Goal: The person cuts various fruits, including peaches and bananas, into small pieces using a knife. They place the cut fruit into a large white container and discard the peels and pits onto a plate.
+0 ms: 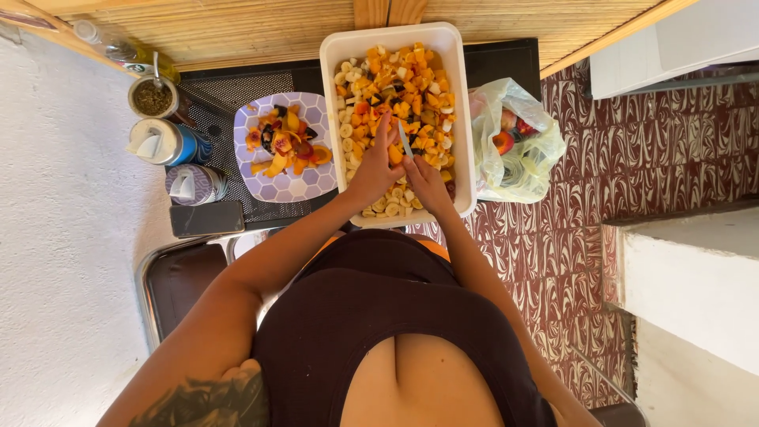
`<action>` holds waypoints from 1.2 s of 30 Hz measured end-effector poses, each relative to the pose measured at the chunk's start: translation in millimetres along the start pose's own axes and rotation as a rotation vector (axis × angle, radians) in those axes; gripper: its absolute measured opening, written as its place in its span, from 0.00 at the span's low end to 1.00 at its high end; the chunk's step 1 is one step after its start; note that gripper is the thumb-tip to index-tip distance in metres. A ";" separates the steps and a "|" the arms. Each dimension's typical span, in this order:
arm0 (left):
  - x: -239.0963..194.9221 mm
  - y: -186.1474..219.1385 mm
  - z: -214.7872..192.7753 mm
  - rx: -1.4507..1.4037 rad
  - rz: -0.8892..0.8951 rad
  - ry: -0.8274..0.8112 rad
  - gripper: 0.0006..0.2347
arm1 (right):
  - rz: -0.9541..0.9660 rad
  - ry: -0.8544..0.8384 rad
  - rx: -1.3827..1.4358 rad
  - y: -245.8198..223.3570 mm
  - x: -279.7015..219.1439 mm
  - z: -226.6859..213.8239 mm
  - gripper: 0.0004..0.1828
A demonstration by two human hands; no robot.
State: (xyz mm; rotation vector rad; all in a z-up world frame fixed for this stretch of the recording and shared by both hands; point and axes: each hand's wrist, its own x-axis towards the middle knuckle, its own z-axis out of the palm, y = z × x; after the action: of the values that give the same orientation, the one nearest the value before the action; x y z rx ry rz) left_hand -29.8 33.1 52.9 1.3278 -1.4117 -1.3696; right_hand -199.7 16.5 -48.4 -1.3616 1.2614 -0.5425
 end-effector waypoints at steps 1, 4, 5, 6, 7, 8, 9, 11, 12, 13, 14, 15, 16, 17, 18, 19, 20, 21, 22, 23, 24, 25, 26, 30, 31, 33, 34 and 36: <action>1.0 0.6 2.4 0.001 0.000 0.003 0.37 | -0.002 -0.002 -0.001 -6.3 -1.6 -0.5 0.27; 5.4 -6.9 9.4 0.215 0.076 0.011 0.37 | 0.004 -0.021 0.118 -18.2 -1.7 -0.3 0.26; 7.3 -15.1 12.1 0.289 0.097 0.029 0.36 | 0.014 -0.020 0.113 -17.7 0.5 0.6 0.27; 9.1 -23.2 14.9 0.362 0.119 0.046 0.34 | 0.024 -0.019 0.108 -17.2 2.6 1.6 0.28; 13.5 -39.7 18.3 0.362 0.120 0.049 0.34 | 0.022 -0.021 0.107 -27.5 0.4 2.4 0.28; 17.9 -56.0 21.8 0.319 0.095 0.096 0.30 | 0.017 -0.022 0.130 -37.9 -1.8 3.1 0.27; 23.0 -72.3 25.6 0.275 0.072 0.141 0.25 | 0.012 -0.021 0.153 -48.1 -4.2 3.4 0.27; 23.2 -64.1 17.3 0.205 0.039 0.178 0.17 | 0.021 -0.040 0.194 -37.4 -2.0 2.9 0.27; 22.7 -60.0 13.0 0.135 0.004 0.215 0.10 | 0.032 -0.060 0.236 -32.0 -1.3 3.1 0.27; 23.8 -62.3 11.4 0.136 0.006 0.216 0.10 | 0.030 -0.060 0.236 -35.8 -3.7 1.7 0.27; 24.7 -64.6 9.7 0.051 0.005 0.199 0.10 | 0.030 -0.090 0.254 -39.5 -6.1 0.3 0.27; 25.7 -66.9 7.9 -0.035 0.003 0.181 0.11 | 0.030 -0.121 0.271 -43.3 -8.5 -1.0 0.27; 24.5 -61.3 4.6 -0.035 0.004 0.182 0.11 | 0.029 -0.121 0.271 -42.2 -7.8 -0.1 0.27; 23.4 -55.8 2.2 -0.096 0.031 0.159 0.10 | 0.047 -0.150 0.299 -40.7 -7.6 0.1 0.29; 22.2 -50.3 -0.2 -0.157 0.058 0.135 0.09 | 0.064 -0.179 0.327 -39.3 -7.5 0.3 0.30; 24.8 -58.0 2.1 -0.157 0.062 0.136 0.09 | 0.061 -0.178 0.326 -37.0 -6.8 1.2 0.30; 27.3 -65.6 4.3 -0.230 0.101 0.120 0.09 | 0.094 -0.177 0.379 -34.8 -6.1 2.1 0.30; 28.8 -73.6 6.9 -0.304 0.138 0.106 0.09 | 0.129 -0.179 0.432 -32.3 -6.1 3.4 0.30; 29.2 -76.1 7.3 -0.304 0.141 0.108 0.09 | 0.127 -0.180 0.430 -33.3 -6.8 3.8 0.30; 29.7 -78.7 8.4 -0.368 0.094 0.110 0.10 | 0.118 -0.188 0.435 -34.0 -7.5 3.7 0.30; 30.3 -81.4 9.5 -0.432 0.047 0.111 0.11 | 0.109 -0.196 0.440 -34.6 -8.1 3.5 0.31; 32.4 -90.5 12.6 -0.433 0.048 0.112 0.11 | 0.108 -0.197 0.438 -28.7 -7.1 3.2 0.31; 34.5 -99.6 15.7 -0.513 0.015 0.133 0.14 | 0.073 -0.181 0.415 -22.7 -6.0 2.9 0.31; 34.4 -88.1 14.5 -0.615 -0.056 0.142 0.19 | -0.084 -0.199 0.355 8.6 2.1 2.9 0.32; 33.3 -85.0 15.1 -0.616 -0.054 0.146 0.19 | -0.085 -0.202 0.353 2.0 -1.5 3.4 0.32; 31.6 -78.6 16.2 -0.675 -0.107 0.128 0.24 | -0.129 -0.193 0.347 -11.5 -8.3 4.4 0.33; 29.9 -72.2 15.5 -0.675 -0.105 0.129 0.24 | -0.132 -0.195 0.346 -3.1 -5.0 4.8 0.33; 25.6 -59.6 14.9 -0.682 -0.179 0.080 0.21 | -0.177 -0.194 0.317 14.1 0.2 5.7 0.33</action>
State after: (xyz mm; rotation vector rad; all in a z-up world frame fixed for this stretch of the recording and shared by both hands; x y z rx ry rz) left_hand -38.7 17.8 -11.2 1.0415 -0.6728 -1.6893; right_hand -199.7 21.8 -62.7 -1.2291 0.8617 -0.6842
